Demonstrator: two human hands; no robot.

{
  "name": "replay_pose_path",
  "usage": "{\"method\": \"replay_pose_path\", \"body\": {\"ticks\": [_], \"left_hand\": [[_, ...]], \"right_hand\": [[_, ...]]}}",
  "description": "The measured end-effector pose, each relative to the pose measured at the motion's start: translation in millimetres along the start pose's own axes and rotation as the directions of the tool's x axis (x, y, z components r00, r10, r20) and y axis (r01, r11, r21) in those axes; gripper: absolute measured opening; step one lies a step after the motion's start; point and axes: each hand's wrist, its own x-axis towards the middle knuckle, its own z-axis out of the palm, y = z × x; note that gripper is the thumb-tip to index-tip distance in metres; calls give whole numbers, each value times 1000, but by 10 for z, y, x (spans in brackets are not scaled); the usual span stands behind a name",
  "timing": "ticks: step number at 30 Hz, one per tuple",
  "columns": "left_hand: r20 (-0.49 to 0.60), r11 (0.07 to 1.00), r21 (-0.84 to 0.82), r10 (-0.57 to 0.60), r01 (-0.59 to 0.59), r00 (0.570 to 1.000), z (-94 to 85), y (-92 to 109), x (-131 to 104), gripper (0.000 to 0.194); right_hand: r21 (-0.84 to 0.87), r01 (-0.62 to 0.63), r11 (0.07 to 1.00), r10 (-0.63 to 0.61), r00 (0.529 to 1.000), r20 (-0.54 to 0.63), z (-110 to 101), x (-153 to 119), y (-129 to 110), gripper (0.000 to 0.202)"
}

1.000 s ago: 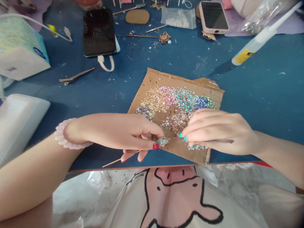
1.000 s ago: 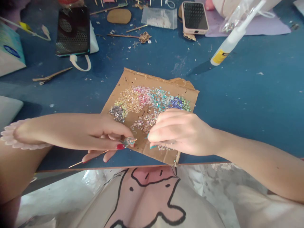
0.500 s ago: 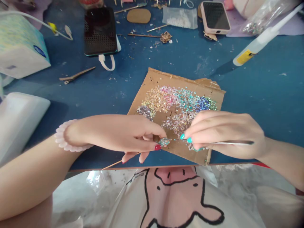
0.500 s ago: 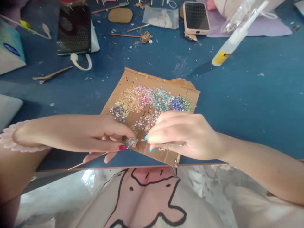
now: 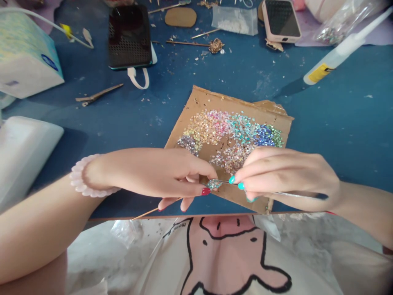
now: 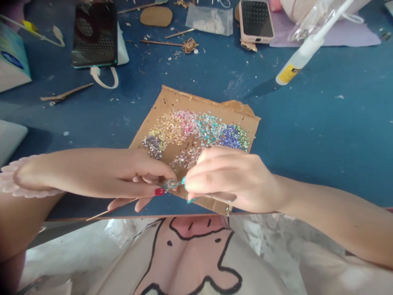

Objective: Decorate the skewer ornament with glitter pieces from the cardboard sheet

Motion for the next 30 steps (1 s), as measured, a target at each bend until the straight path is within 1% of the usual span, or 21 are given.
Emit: {"method": "replay_pose_path", "body": {"ticks": [8,15,17,20,23,25,27,28,30], "left_hand": [[-1,1000,-5,-1,1,1000,2,11,-1,14],[5,1000,-2,0,0,1000,-9,7,-5,14],[10,1000,-2,6,-6,1000,-15,4,-4,14],[3,999,-20,27,-27,1000,-7,-2,-4,18],[-27,991,-117,64,-67,998,28,-11,5,19],[-79,969,-218,103,-118,992,63,-23,21,13],[-180,953,-249,128,-171,975,101,-43,43,16],[-233,945,-258,142,-201,962,120,-54,55,15],[-302,919,-295,172,-263,938,154,-78,81,12]], "right_hand": [[-3,3,1000,-3,1000,-2,4,-17,-1,17],[-26,0,1000,-1,1000,-24,2,-19,-6,14],[-23,0,1000,-1,998,-57,5,-8,-8,11],[8,-23,1000,24,984,-177,12,-9,4,15],[64,-87,994,103,946,-308,2,-42,44,15],[104,-159,982,187,896,-403,-12,-77,86,12],[161,-214,963,266,830,-490,-23,-110,133,11],[215,-226,950,306,804,-510,-25,-122,156,10],[337,-240,910,388,777,-495,-22,-137,196,9]]}}
